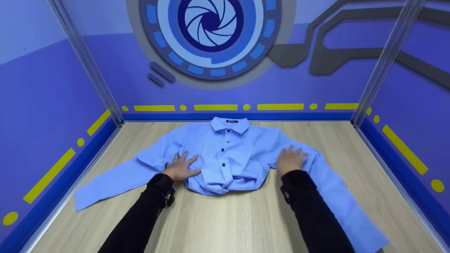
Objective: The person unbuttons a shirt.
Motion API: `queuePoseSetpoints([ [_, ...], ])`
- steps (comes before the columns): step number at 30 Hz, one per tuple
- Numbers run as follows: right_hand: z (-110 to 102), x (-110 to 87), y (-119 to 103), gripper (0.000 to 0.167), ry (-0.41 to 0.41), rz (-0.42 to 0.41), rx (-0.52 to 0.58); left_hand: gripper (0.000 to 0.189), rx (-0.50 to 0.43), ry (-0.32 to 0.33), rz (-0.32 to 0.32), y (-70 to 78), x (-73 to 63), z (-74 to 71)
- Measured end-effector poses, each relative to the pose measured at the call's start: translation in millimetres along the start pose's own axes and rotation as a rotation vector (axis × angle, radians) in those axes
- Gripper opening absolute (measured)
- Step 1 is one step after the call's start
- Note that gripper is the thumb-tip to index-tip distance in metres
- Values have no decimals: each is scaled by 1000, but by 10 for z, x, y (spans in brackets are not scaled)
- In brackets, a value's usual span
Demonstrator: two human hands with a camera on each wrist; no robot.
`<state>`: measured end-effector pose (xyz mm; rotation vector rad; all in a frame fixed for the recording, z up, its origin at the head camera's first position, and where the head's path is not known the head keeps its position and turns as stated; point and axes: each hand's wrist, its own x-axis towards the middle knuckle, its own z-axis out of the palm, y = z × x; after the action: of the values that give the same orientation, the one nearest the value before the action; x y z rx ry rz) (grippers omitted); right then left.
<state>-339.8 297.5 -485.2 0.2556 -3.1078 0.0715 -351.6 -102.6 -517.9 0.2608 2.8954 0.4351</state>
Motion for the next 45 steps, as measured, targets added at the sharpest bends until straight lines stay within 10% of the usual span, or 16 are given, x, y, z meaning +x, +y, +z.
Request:
queuePoseSetpoints([
  [4, -52, 43, -275, 14, 176, -11, 26, 78, 20, 53, 5, 18, -26, -11],
  [13, -170, -38, -277, 43, -331, 125, 335, 33, -183, 459, 20, 19, -195, -210],
  [21, 71, -172, -167, 52, -447, 121, 693, 49, -337, 101, -54, -93, -525, -88],
  [30, 189, -222, -195, 29, -347, 36, 811, 39, -422, 70, 162, -151, -476, 57],
  [36, 130, -233, 58, 23, -402, 117, 963, 44, -489, 88, 82, -331, -499, -78],
  [45, 168, -196, 273, 33, -223, 208, 668, 46, -409, 197, -53, -612, -534, -131],
])
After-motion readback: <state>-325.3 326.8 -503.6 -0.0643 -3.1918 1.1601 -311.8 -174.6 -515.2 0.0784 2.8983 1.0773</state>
